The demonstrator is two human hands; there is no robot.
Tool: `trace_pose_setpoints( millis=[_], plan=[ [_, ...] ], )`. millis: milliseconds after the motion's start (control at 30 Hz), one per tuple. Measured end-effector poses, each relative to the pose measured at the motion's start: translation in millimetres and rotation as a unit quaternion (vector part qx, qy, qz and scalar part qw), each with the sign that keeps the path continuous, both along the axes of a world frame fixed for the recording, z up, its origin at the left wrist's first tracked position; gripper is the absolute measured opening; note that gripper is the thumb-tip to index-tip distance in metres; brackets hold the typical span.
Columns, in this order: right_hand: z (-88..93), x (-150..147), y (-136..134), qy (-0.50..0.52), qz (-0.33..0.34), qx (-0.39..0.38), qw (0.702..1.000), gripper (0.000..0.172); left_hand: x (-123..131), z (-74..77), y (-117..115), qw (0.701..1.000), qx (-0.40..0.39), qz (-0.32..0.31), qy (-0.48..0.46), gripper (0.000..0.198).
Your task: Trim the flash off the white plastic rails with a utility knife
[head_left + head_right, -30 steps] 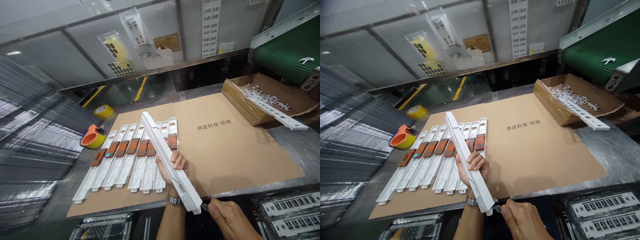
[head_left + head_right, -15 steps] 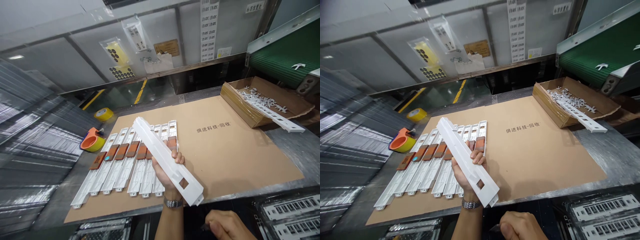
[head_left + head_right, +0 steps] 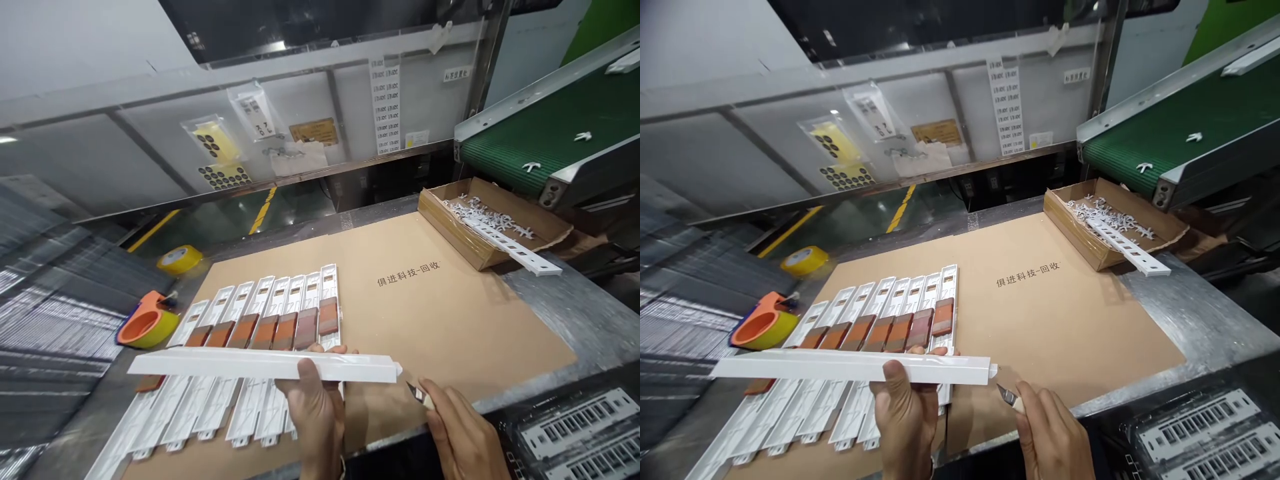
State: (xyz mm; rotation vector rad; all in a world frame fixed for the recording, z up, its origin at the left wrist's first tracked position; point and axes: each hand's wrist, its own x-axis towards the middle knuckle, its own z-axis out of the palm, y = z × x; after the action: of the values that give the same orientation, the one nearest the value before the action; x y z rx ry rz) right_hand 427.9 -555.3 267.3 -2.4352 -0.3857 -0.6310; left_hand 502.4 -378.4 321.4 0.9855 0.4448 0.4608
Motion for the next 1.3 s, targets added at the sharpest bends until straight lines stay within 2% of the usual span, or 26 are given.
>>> trace_pose_setpoints(
  millis=[267, 433, 600, 867, 1000, 1200, 1300],
  plan=[
    [0.4, 1.0, 5.9, -0.006, -0.025, -0.039, 0.999, 0.029, -0.9, -3.6, 0.4, 1.000, 0.028, -0.011, -0.006, 0.053],
    [4.2, 4.9, 9.1, -0.046, -0.035, -0.033, 0.998, 0.029, 0.8, -2.4, -3.0, 0.999, 0.037, 0.015, 0.023, 0.054],
    [0.8, 4.6, 9.0, -0.029, -0.038, -0.042, 0.998, 0.028, 2.1, -4.1, -4.1, 0.998, 0.038, 0.029, 0.030, 0.057],
    [1.5, 3.0, 5.1, -0.036, -0.042, -0.069, 0.996, 0.027, -0.8, 5.5, -7.5, 0.997, 0.025, 0.028, 0.067, 0.050],
    [0.3, 5.8, 2.6, -0.031, -0.047, -0.080, 0.995, 0.028, -1.1, 5.0, -7.2, 0.997, 0.026, 0.024, 0.071, 0.049],
    [-0.9, 15.8, -11.7, -0.020, -0.121, -0.099, 0.987, 0.036, -2.7, 1.6, 0.2, 0.997, -0.020, 0.007, 0.077, 0.051],
    [0.0, 18.1, -18.1, -0.010, -0.129, -0.087, 0.988, 0.038, -2.4, 2.7, 2.3, 0.998, -0.018, 0.003, 0.066, 0.054]
  ],
)
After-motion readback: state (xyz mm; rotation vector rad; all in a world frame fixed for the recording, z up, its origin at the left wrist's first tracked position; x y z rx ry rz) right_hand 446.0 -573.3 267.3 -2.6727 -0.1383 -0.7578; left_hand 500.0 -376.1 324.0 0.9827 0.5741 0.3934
